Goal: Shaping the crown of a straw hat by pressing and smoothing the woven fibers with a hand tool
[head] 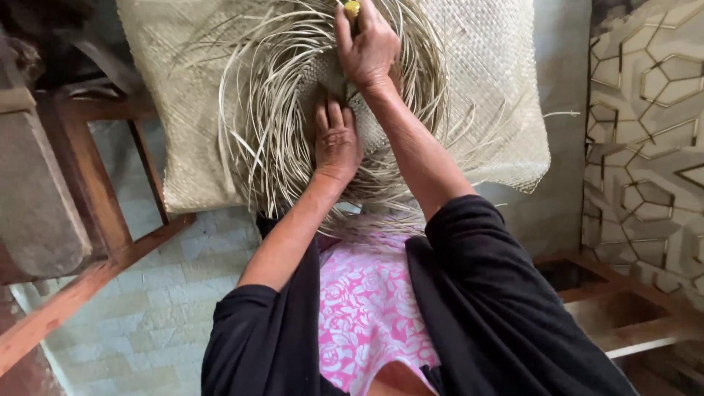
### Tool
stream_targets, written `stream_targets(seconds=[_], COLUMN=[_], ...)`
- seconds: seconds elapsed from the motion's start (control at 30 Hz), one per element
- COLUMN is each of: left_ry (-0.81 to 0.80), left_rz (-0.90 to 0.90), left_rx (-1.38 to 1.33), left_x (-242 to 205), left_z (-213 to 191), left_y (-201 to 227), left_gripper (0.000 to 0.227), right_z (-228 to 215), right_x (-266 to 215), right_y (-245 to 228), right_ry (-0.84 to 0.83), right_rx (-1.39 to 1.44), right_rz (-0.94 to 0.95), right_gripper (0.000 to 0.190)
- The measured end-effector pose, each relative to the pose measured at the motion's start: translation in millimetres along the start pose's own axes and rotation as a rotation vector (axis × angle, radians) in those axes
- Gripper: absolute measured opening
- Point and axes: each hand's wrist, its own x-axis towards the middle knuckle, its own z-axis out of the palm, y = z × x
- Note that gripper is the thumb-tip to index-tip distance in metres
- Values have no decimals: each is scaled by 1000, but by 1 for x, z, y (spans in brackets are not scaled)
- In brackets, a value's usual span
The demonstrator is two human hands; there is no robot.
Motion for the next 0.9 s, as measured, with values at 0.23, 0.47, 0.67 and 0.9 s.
stream_targets(seconds=[0.23,0.47,0.67,0.9], left_ry=[18,-81,0,-29], left_rz=[52,-28,39,53], left_rx=[140,13,46,136], left_x=[0,-8,0,-1], left_z=[10,15,2,9], left_y=[-4,-5,-3,-5], left_gripper=[47,48,59,46], right_z=[-90,-21,-16,-59], right_x=[-55,-24,-26,-52], right_y=[-26,-9,4,-9], right_ry=[-75,-90,-48,-69], right_rx=[198,-9,70,195], right_rz=[171,-58,-16,108], right_gripper=[15,20,22,18])
